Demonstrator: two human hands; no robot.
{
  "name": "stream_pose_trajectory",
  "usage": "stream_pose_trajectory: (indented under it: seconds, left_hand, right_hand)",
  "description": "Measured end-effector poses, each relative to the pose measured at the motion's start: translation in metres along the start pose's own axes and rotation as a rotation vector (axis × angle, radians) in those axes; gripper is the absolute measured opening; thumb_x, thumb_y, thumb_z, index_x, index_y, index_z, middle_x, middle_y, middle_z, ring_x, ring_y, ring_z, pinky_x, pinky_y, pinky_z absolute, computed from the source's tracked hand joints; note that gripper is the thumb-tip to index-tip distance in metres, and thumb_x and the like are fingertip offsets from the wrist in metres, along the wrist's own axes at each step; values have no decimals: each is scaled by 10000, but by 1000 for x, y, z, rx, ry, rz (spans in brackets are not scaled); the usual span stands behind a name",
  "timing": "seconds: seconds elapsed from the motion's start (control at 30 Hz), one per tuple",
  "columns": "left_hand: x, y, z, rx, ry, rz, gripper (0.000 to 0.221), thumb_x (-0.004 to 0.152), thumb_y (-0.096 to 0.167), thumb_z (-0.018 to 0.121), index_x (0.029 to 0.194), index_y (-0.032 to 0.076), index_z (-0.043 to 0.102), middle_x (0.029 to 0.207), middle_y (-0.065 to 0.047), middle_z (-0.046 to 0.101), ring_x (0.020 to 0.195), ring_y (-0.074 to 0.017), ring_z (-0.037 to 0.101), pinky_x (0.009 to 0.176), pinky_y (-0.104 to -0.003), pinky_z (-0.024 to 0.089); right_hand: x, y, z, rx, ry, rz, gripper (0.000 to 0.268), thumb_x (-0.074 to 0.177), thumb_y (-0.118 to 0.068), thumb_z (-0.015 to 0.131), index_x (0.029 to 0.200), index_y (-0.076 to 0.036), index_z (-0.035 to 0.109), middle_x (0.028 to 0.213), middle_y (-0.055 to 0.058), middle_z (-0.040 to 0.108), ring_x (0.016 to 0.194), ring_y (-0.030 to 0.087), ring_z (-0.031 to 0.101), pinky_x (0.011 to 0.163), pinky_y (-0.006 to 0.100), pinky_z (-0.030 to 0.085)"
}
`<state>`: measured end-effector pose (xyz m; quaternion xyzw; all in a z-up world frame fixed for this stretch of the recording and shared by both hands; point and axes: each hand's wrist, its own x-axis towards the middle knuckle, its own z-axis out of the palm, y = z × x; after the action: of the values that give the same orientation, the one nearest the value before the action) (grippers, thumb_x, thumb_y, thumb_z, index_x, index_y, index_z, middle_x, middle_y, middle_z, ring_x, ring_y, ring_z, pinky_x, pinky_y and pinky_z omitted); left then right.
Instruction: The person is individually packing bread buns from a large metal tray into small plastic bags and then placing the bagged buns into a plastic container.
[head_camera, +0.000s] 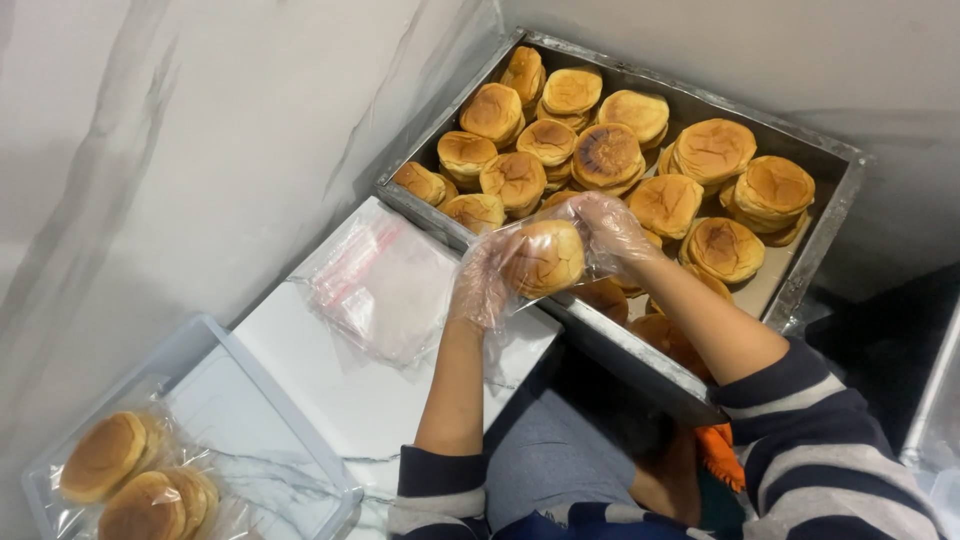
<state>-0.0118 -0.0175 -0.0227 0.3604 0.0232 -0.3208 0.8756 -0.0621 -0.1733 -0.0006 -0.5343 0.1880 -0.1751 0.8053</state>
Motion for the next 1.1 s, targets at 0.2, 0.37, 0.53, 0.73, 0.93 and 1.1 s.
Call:
stream_pose_trajectory:
  seconds: [0.2,0.37,0.53,0.73,0.93,1.1]
  left_hand:
    - [-2,-5,4,-42,-5,8,179,823,139,518,955,51,603,953,-136,633,869,-224,619,771,-334,518]
    - [18,-11,-19,4,91,10,128,779,142,583,873,66,626,962,-108,636,881,-179,606,844,-305,459]
    - [21,-9,-23,-68,159,12,118,755,81,597,861,38,629,886,-102,641,831,-193,619,786,-296,496]
    - [-6,10,-7,-161,215,-48,97,715,55,606,806,34,634,846,-118,640,796,-206,621,741,-283,508]
    - [-37,30,-28,-189,234,-11,122,777,109,581,860,39,634,904,-123,639,829,-230,617,775,-315,502]
    - [-103,74,-66,-133,298,89,156,768,169,598,877,68,643,914,-136,642,840,-249,624,793,-366,504]
  right_hand:
    - [6,7,-7,-80,-6,-11,117,806,-137,501,811,-58,587,609,44,505,532,117,532,485,205,416]
    - [3,10,-5,27,-78,-61,85,804,-136,568,785,-55,587,614,118,538,529,190,563,480,263,460]
    - [23,19,-22,17,-109,-4,113,787,-187,582,839,-86,584,702,50,578,589,127,558,506,219,465]
    - [43,16,-40,-101,-202,30,422,789,-471,441,923,-90,561,723,43,602,651,117,607,584,239,505]
    - [47,19,-47,-193,-339,-14,476,850,-505,385,948,-59,520,813,137,636,712,182,637,666,302,525]
    - [34,10,-43,-218,-414,-33,496,864,-529,360,959,-78,543,840,130,632,743,165,636,681,275,520]
